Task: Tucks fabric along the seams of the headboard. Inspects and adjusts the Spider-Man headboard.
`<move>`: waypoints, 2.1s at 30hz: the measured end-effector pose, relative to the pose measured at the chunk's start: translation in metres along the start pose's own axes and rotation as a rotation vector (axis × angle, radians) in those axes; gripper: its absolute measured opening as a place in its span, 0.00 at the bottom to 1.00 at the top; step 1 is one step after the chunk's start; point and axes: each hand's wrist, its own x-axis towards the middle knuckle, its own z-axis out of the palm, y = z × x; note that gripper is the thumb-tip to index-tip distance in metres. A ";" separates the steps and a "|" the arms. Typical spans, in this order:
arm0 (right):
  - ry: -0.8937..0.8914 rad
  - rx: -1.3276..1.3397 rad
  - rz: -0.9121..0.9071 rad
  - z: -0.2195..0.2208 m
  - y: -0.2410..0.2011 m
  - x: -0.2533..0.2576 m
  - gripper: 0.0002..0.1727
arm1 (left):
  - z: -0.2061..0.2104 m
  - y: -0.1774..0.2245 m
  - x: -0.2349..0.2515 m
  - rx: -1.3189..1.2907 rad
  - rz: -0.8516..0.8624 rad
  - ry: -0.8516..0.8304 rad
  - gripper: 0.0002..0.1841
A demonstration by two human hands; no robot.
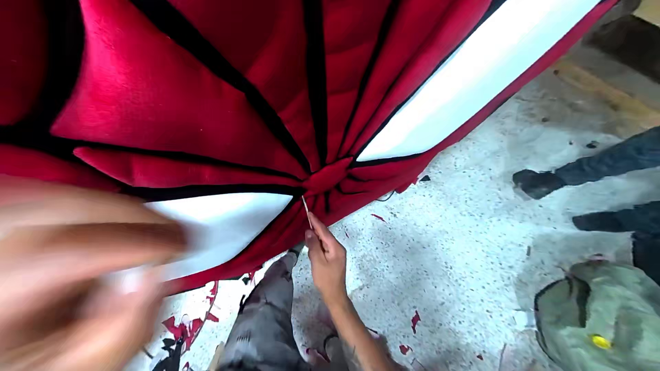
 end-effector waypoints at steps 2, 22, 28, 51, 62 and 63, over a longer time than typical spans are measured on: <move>0.013 0.006 -0.064 0.003 0.007 -0.004 0.20 | 0.144 -0.067 -0.032 -0.340 -0.247 0.136 0.09; 0.386 0.260 -0.217 0.061 0.061 0.027 0.12 | 0.328 -0.149 -0.004 -0.986 -0.500 0.303 0.19; 0.344 0.390 -0.228 0.075 0.105 0.002 0.13 | 0.329 -0.147 0.003 -1.027 -0.531 0.297 0.19; 0.322 0.249 -0.247 0.048 0.066 0.037 0.10 | 0.335 -0.147 0.006 -1.010 -0.510 0.330 0.19; 0.197 0.349 -0.148 0.061 0.110 -0.004 0.14 | 0.336 -0.145 0.008 -1.037 -0.536 0.362 0.19; 0.163 0.328 -0.121 0.056 0.109 -0.006 0.15 | 0.336 -0.144 0.009 -1.053 -0.548 0.371 0.19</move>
